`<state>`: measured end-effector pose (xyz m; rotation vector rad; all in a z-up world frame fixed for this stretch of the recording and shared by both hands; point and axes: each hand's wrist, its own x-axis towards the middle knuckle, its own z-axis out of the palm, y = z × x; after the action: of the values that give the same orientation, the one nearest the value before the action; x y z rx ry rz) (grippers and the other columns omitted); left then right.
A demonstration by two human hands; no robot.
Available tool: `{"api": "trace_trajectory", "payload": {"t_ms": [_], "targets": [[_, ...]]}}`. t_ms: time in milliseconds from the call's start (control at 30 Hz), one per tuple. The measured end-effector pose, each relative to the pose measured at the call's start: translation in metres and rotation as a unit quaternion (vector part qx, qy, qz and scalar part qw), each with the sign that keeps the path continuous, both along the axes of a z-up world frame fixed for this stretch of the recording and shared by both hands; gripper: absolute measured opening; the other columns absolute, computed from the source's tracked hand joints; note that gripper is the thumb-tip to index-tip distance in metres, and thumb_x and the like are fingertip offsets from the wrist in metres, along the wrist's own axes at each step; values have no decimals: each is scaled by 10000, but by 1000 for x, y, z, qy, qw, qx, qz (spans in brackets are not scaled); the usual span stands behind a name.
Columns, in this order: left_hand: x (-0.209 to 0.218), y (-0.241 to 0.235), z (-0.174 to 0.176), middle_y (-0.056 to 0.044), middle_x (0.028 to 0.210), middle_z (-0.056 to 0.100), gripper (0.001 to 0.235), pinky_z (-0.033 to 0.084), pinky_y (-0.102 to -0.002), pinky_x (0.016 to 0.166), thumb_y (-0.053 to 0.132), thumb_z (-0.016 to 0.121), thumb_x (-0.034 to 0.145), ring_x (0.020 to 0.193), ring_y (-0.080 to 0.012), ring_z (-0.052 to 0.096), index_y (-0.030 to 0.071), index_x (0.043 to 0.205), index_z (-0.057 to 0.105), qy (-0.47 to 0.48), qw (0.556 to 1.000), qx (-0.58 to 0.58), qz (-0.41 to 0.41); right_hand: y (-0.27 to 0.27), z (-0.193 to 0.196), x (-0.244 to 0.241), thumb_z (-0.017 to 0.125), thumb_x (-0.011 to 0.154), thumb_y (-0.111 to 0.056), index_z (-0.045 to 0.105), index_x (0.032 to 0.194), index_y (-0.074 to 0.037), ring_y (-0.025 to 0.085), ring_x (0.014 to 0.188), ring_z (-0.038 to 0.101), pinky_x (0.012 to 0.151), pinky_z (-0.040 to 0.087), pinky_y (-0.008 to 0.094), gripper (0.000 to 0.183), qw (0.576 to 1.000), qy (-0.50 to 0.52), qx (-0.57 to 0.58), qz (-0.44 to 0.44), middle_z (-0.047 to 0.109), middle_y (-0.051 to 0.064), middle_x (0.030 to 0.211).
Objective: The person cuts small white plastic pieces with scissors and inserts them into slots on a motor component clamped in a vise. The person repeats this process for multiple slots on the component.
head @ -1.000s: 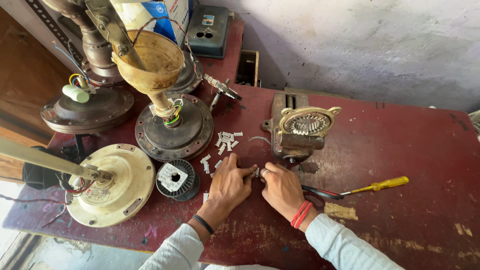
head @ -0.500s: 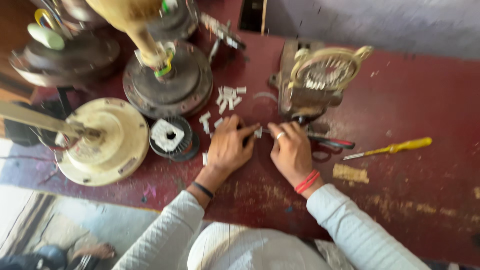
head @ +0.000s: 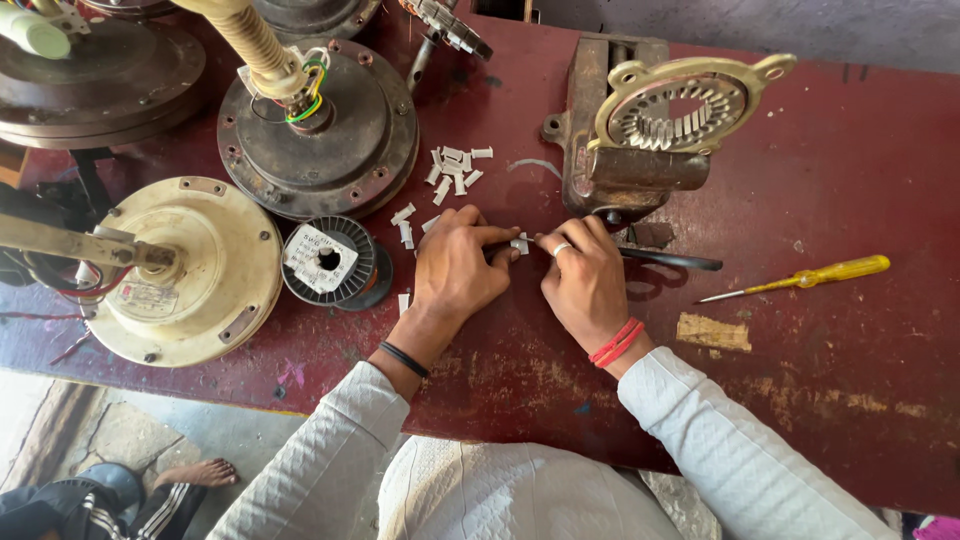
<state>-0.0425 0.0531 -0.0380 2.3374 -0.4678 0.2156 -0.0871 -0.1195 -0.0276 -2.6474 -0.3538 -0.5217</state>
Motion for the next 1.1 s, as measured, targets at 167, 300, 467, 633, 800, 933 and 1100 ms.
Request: {"api": "trace_trajectory", "payload": {"t_ms": [167,300,467,633,800,933,1100], "targets": [[-4,-1,0,-55,850,648,238,507,-401,794,197,831,766,835,-253,595,161,1001,845,-9,1000,23,1,-1,-1,0,674,681,121,721,934,55,283,876,576,768,506,416,265,999,34,-21,23,598,111,880],[-9,1,2,-59,854,642,252,514,-400,812,176,824,768,854,-260,601,149,1019,843,-53,999,-1,-7,-1,0,-7,675,668,108,720,941,45,308,896,587,778,517,432,284,999,26,-16,27,609,130,888],[-12,4,2,-65,898,642,238,524,-394,805,215,846,747,888,-264,619,93,947,801,-77,996,-29,-14,3,2,-15,651,803,114,713,1063,48,317,926,633,821,527,418,275,996,-83,32,5,659,137,986],[-16,6,0,-57,899,645,238,528,-404,798,251,859,780,894,-266,630,69,907,776,-65,997,-43,-9,9,9,-25,674,912,29,692,1112,57,347,913,645,814,528,456,204,997,-52,52,-31,662,166,980],[-27,6,0,-94,1041,670,163,532,-425,877,150,765,868,983,-282,641,58,1002,778,-82,996,-2,-18,2,24,-22,655,943,-18,698,1032,15,393,848,664,731,515,491,104,995,37,63,-70,686,164,958],[-46,2,1,-188,1272,641,330,462,-455,1048,119,672,867,1250,-349,583,-23,1162,712,-142,988,30,-52,-3,29,-16,664,952,-68,717,1007,-8,401,819,667,712,516,492,97,995,59,40,-73,689,154,928],[-59,-1,3,-238,1363,600,424,405,-456,1146,129,598,916,1355,-364,526,-103,1270,632,-93,991,54,-80,-1,24,-11,670,914,-47,729,989,-6,383,781,670,718,530,472,104,998,4,55,-6,678,152,909]]}}
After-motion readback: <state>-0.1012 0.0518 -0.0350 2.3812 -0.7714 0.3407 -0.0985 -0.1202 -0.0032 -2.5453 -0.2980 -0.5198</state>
